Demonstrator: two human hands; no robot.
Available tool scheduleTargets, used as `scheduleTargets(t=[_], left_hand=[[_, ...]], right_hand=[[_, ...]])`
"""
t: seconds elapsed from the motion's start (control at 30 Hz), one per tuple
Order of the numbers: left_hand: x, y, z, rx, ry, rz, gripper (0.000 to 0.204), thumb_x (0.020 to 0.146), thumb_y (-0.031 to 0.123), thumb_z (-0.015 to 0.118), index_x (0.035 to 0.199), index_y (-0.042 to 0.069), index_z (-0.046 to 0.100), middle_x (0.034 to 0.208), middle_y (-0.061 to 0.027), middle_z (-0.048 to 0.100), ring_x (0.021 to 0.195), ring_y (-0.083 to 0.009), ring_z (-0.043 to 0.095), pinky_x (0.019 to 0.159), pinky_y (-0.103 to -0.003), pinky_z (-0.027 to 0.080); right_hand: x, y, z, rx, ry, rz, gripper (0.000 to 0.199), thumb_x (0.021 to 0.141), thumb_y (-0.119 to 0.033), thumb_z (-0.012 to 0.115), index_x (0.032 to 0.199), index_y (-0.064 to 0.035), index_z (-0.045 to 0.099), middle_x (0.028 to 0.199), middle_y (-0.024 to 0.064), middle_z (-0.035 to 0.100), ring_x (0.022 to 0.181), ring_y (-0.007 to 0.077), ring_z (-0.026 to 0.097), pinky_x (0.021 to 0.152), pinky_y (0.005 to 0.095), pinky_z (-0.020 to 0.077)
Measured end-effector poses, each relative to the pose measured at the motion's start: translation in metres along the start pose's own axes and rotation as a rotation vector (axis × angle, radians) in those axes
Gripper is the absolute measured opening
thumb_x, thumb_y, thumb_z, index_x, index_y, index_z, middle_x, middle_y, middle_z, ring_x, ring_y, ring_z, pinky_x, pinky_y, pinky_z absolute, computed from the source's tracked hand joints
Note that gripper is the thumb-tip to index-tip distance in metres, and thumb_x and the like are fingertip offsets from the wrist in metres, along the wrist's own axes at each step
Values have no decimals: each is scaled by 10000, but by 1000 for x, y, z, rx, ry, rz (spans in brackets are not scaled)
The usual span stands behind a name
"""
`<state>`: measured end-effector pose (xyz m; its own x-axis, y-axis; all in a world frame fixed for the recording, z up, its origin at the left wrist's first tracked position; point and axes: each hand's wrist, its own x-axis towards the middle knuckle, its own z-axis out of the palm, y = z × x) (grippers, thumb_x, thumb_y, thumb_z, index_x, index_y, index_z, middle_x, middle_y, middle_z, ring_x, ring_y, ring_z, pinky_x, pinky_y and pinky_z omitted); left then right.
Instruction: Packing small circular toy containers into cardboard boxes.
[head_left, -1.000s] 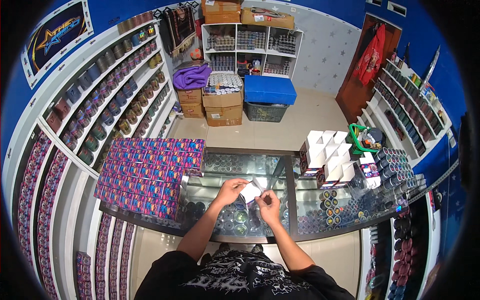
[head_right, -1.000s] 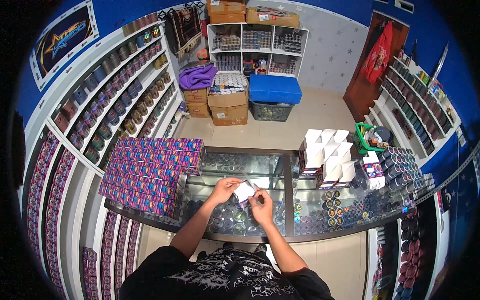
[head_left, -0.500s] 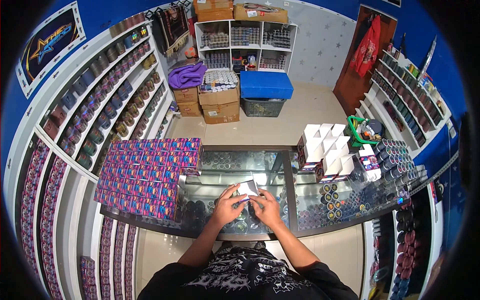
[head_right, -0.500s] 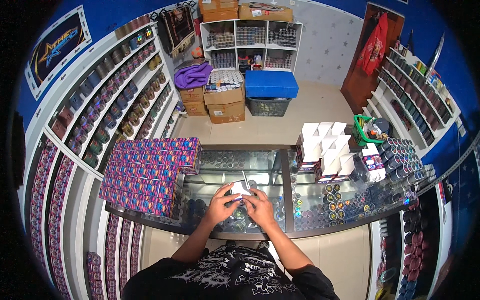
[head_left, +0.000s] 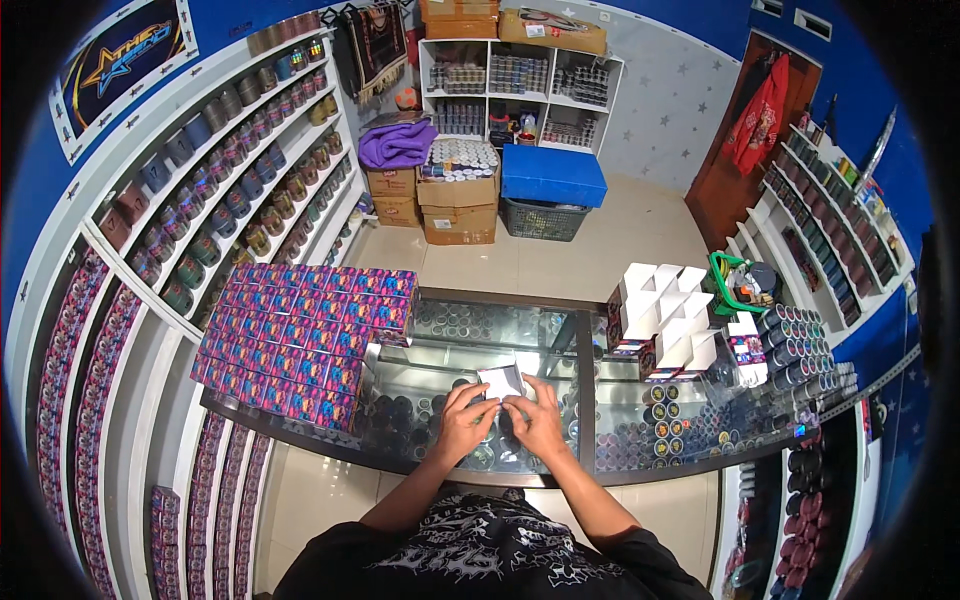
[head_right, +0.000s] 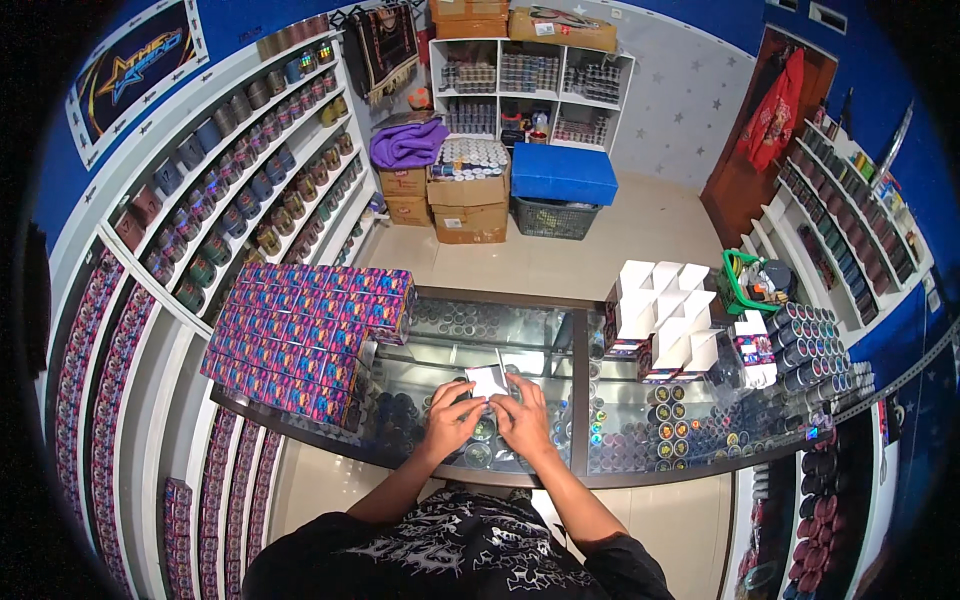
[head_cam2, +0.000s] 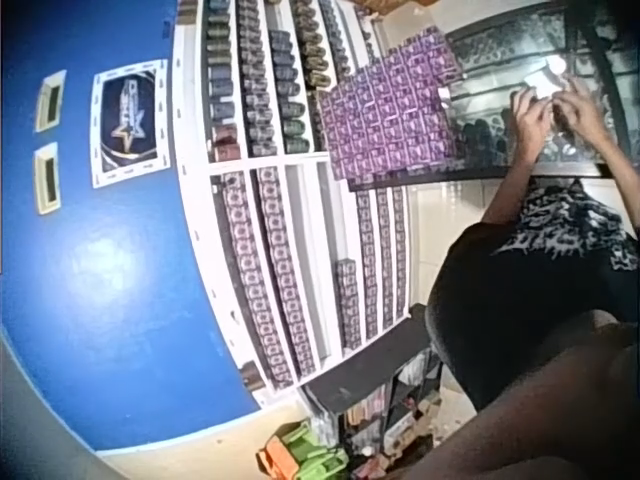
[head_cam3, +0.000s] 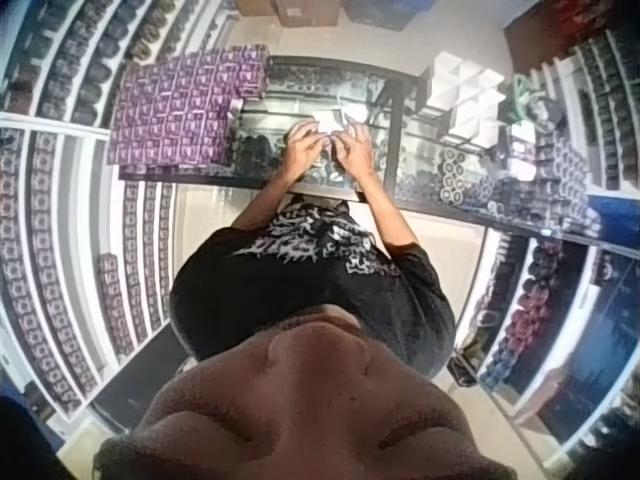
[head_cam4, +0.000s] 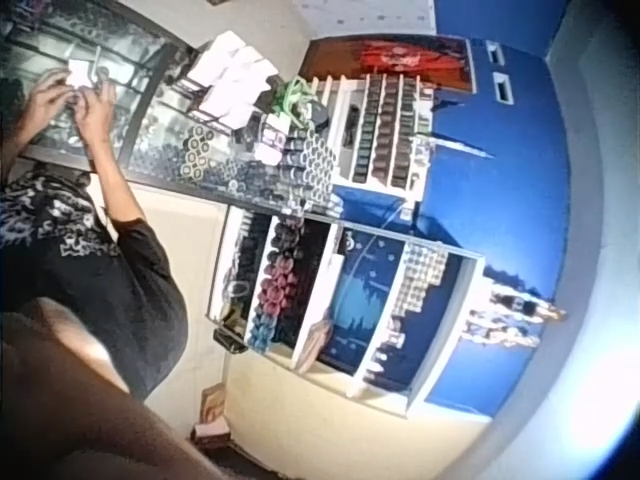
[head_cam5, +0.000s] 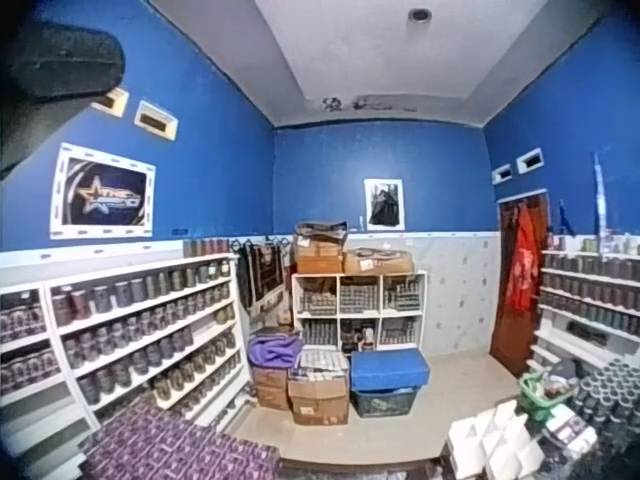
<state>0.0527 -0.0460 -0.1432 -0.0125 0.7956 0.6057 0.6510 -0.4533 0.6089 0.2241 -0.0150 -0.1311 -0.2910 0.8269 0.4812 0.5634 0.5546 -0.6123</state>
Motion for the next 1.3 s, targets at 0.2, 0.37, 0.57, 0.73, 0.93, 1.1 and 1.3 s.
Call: scheduleTargets(t=[0.2,0.37,0.57,0.73,0.93,1.1,1.3], left_hand=[[2,0,3,16,10,-7,150,732,73,752,881,75,738,1087,-79,662,1037,-285,581,896,-383,469],[-3,0,-2,49,66,-82,183,720,80,767,900,89,731,1100,-66,648,1046,-277,571,903,-387,458],[-3,-2,-8,121,25,-30,195,713,87,774,902,111,732,1110,-40,642,1056,-270,562,915,-386,453],[-9,-7,-5,154,11,-28,195,712,91,775,898,134,736,1110,-27,640,1081,-267,548,935,-388,439],[4,7,-12,123,-9,-45,180,715,95,764,889,133,733,1115,-24,636,1102,-264,542,942,-397,426],[15,13,-11,130,-78,-25,161,725,110,757,882,128,729,1117,-32,634,1108,-253,543,929,-387,413],[9,4,-6,144,-96,36,147,721,118,762,864,123,729,1086,-28,637,1086,-249,552,908,-389,412]], right_hand=[[3,1,1,-4,-52,14,133,800,-132,687,923,-98,726,1246,166,547,1166,354,484,1001,451,375],[5,2,-8,-45,-83,-24,184,795,-123,690,976,-115,723,1226,149,558,1128,335,498,971,430,388],[6,6,-11,-67,-98,-79,199,790,-125,697,987,-122,727,1178,132,581,1079,321,518,929,420,411],[5,9,-10,-49,-102,-85,202,788,-130,691,987,-137,726,1186,99,593,1080,291,523,920,403,401],[13,8,-21,-84,-149,-120,176,791,-132,693,963,-126,728,1150,120,596,1043,300,533,899,406,411],[18,12,-26,-121,-185,-146,154,787,-137,696,938,-115,721,1109,80,627,1001,260,566,854,402,407],[19,15,-26,-209,-146,-186,149,782,-155,703,925,-118,721,950,50,672,854,235,621,829,386,400]])
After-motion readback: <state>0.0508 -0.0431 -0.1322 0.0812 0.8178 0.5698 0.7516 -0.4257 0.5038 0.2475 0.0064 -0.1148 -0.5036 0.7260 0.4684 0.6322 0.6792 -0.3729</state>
